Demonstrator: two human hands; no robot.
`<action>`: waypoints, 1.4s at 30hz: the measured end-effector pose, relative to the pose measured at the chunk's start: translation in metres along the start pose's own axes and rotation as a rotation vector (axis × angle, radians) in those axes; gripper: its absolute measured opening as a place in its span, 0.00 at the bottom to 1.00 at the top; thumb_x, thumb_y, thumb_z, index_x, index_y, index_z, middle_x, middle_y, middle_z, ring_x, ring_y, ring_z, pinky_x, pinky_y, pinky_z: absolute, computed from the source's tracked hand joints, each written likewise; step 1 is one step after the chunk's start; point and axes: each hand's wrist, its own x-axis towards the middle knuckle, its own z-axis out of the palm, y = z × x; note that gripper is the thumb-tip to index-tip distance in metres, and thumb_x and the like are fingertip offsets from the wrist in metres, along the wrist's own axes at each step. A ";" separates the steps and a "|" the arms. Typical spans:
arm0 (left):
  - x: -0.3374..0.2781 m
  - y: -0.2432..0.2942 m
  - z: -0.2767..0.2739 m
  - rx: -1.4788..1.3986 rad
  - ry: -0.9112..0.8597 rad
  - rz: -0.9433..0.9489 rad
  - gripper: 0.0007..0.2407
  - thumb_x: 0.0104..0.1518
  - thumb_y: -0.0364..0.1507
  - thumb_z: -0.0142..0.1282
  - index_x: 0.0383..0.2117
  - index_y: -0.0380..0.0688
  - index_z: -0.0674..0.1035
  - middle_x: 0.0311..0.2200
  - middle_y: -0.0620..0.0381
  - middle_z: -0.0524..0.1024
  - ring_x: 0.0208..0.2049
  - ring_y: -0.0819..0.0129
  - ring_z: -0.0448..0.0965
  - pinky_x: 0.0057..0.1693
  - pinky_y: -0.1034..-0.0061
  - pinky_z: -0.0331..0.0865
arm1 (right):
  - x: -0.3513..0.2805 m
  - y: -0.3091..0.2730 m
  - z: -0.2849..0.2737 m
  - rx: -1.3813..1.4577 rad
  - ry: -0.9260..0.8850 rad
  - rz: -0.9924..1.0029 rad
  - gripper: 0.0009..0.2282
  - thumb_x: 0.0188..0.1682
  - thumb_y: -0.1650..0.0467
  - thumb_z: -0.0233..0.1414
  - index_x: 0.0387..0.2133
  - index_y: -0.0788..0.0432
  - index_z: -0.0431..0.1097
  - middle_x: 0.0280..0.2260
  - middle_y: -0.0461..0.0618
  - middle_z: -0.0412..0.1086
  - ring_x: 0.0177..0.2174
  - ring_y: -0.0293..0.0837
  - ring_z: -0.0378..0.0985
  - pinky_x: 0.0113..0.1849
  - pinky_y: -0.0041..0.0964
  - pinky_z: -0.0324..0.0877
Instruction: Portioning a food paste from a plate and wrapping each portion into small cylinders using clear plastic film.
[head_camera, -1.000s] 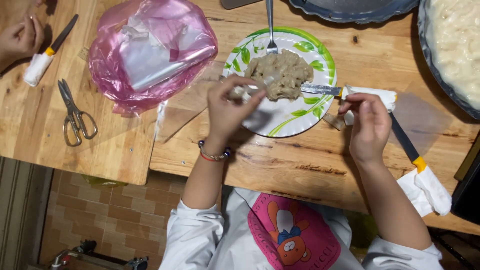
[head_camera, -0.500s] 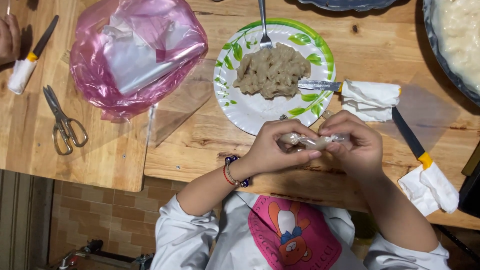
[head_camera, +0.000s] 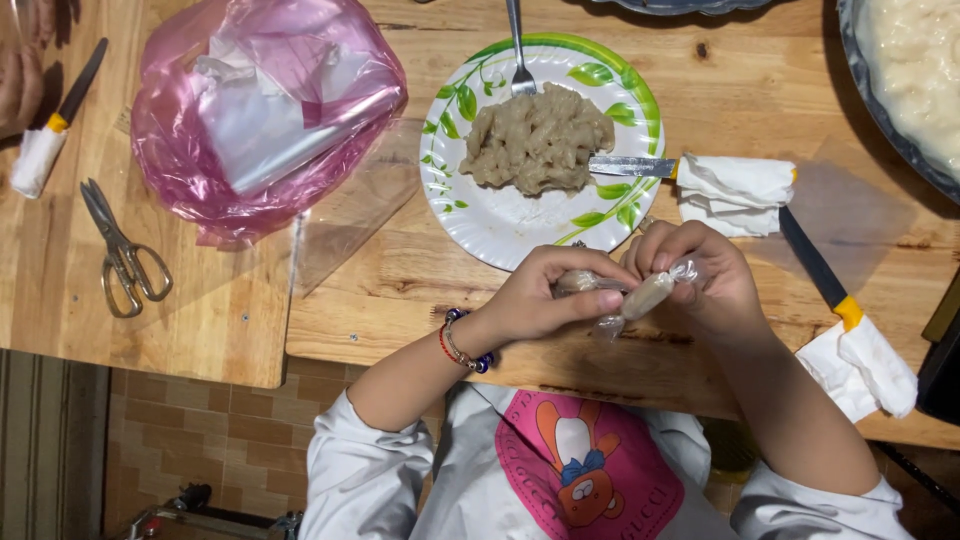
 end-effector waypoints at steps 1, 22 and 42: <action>0.002 -0.001 0.000 -0.015 -0.010 0.016 0.10 0.67 0.29 0.58 0.49 0.35 0.81 0.46 0.55 0.82 0.49 0.75 0.80 0.58 0.79 0.73 | 0.000 -0.001 0.001 0.026 0.001 0.022 0.16 0.55 0.58 0.60 0.41 0.57 0.67 0.36 0.48 0.66 0.39 0.42 0.69 0.43 0.37 0.66; 0.008 -0.006 -0.008 -0.776 0.067 -0.106 0.11 0.67 0.29 0.40 0.50 0.36 0.67 0.46 0.43 0.71 0.46 0.55 0.76 0.50 0.58 0.76 | 0.001 0.015 -0.018 -0.043 0.123 0.101 0.16 0.58 0.62 0.57 0.42 0.66 0.72 0.42 0.52 0.70 0.44 0.43 0.72 0.49 0.38 0.68; 0.014 0.009 -0.031 -0.327 0.278 -0.145 0.20 0.70 0.28 0.47 0.67 0.41 0.61 0.41 0.46 0.74 0.34 0.62 0.80 0.39 0.66 0.82 | 0.028 -0.015 -0.021 -0.531 0.335 0.083 0.12 0.62 0.67 0.50 0.49 0.64 0.74 0.38 0.49 0.77 0.38 0.35 0.77 0.44 0.29 0.72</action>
